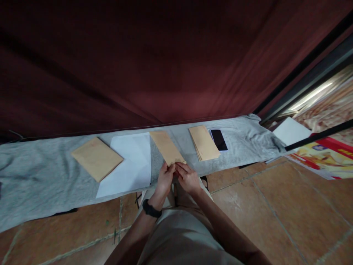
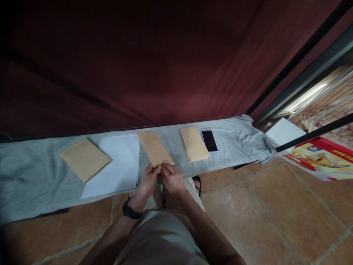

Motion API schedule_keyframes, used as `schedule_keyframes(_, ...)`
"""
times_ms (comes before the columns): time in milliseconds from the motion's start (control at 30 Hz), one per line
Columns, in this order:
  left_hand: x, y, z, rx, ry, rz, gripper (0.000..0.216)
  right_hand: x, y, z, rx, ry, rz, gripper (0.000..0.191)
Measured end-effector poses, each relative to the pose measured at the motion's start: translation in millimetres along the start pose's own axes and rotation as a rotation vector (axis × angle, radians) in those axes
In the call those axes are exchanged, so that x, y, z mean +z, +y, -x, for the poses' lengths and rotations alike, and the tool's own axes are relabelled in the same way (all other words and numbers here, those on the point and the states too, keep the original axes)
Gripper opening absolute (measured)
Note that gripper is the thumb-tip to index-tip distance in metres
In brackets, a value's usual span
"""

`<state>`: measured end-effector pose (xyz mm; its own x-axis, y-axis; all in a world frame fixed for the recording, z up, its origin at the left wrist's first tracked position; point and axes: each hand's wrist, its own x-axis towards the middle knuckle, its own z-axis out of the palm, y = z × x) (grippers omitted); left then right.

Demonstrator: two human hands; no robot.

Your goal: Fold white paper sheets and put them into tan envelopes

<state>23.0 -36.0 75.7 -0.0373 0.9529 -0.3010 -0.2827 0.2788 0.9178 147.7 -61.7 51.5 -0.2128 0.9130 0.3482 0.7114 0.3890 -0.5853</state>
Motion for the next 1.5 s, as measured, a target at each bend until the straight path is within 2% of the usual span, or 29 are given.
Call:
schedule_keyframes(100, -17, -5, -3, -0.036, 0.004, 0.054, 0.052, 3, 10, 10, 0.083, 0.056, -0.179, 0.046)
schedule_keyframes(233, -30, -7, -3, -0.043, 0.003, 0.046, 0.057, 9, 22, 14, 0.460, 0.232, -0.560, 0.051)
schedule_keyframes(333, -30, -9, -3, -0.042, -0.036, 0.031, 0.058, 15, 24, 10, 0.668, 0.215, -0.970, 0.051)
schedule_keyframes(433, -29, -10, -2, -0.037, -0.046, 0.018, 0.057, 18, 23, 5, 0.773, 0.217, -1.147, 0.048)
schedule_keyframes(633, -25, -16, -2, -0.105, -0.036, -0.097, 0.066, 23, 18, 2, 0.807, 0.265, -1.151, 0.044)
schedule_keyframes(767, -18, -27, -6, -0.032, 0.063, -0.152, 0.063, 31, 11, 1, 0.781, 0.298, -1.179, 0.050)
schedule_keyframes(867, -17, -33, -9, -0.023, 0.089, -0.176, 0.058, 35, 11, 2, 0.795, 0.333, -1.155, 0.049)
schedule_keyframes(1000, -21, -34, -11, -0.047, 0.053, -0.162, 0.055, 35, 19, 5, 0.841, 0.314, -1.100, 0.043)
schedule_keyframes(1333, -32, -30, -8, -0.167, -0.014, -0.079, 0.051, 36, 37, 9, 0.879, 0.260, -1.078, 0.053)
schedule_keyframes(1500, -38, -24, -6, -0.167, -0.031, -0.101, 0.046, 32, 38, 8, 0.873, 0.244, -1.039, 0.049)
